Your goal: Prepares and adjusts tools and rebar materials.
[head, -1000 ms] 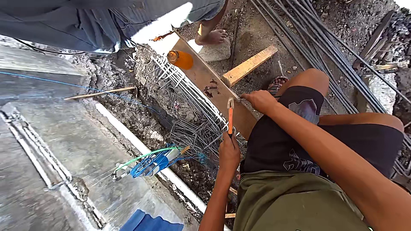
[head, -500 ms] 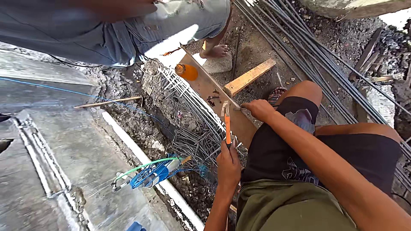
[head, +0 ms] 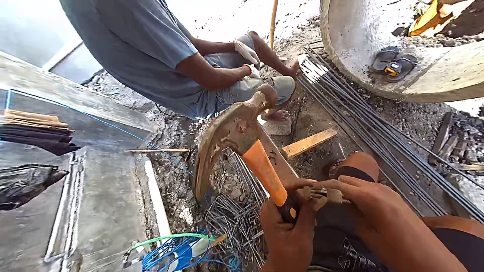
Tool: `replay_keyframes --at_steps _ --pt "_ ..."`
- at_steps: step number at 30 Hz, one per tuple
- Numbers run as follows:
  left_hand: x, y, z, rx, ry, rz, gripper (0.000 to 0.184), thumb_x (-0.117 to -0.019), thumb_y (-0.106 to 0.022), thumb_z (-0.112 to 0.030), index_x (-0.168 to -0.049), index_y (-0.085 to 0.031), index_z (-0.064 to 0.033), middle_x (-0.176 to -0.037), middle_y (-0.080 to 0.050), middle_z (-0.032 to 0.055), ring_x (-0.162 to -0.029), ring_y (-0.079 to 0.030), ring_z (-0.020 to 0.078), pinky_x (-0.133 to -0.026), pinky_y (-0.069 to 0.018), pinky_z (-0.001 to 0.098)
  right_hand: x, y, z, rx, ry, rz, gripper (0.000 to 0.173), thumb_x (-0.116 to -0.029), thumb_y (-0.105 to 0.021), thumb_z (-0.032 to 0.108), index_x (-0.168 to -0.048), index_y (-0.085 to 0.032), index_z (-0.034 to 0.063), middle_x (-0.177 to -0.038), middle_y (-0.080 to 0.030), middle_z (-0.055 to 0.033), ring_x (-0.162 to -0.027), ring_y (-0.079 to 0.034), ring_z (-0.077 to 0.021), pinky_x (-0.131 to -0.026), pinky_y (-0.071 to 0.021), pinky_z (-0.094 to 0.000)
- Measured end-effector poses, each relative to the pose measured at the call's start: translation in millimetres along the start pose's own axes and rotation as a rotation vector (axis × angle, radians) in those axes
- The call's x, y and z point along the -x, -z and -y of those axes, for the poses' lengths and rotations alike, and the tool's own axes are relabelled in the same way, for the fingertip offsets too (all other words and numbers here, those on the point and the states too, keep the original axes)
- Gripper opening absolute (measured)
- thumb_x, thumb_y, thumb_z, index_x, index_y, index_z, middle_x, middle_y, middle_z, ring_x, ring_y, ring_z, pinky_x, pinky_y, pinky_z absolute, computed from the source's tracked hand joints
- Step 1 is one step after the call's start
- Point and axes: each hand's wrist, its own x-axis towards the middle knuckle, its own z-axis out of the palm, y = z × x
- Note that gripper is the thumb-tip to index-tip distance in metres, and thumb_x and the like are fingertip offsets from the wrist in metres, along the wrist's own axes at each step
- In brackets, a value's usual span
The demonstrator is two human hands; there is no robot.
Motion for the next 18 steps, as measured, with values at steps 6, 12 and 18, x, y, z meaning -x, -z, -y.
replay_keyframes --at_steps 6,12,18 --pt "19.2 -22.4 -16.7 0.062 -0.032 0.080 0.017 -0.0980 -0.067 -0.016 -0.115 -0.068 -0.0156 -0.089 -0.071 -0.0096 -0.059 -0.058 -0.0075 -0.050 -0.0495 0.0104 30.5 44.0 39.3 0.132 -0.167 0.059 0.043 -0.0878 -0.057 -0.004 -0.119 -0.076 0.0205 -0.078 -0.062 -0.0117 -0.059 -0.062 -0.0300 -0.044 -0.0444 -0.0443" --pt "31.1 -30.8 -27.4 0.079 -0.049 0.095 0.019 -0.0985 -0.067 -0.018 -0.117 -0.069 -0.0136 -0.093 -0.072 -0.0088 -0.062 -0.059 -0.0077 -0.052 -0.0505 0.0099 45.8 48.1 42.6 0.172 -0.126 0.009 0.046 -0.0882 -0.055 -0.005 -0.121 -0.076 0.0202 -0.077 -0.059 -0.0102 -0.059 -0.059 -0.0270 -0.045 -0.0417 -0.0394" --pt "35.8 -35.0 -34.8 0.023 -0.065 0.110 0.021 -0.1001 -0.065 -0.019 -0.120 -0.067 -0.0114 -0.091 -0.070 -0.0085 -0.063 -0.058 -0.0081 -0.052 -0.0498 0.0095 51.9 37.3 37.1 0.167 -0.102 -0.077 0.050 -0.0870 -0.054 -0.006 -0.124 -0.075 0.0209 -0.078 -0.058 -0.0095 -0.060 -0.058 -0.0248 -0.047 -0.0423 -0.0361"
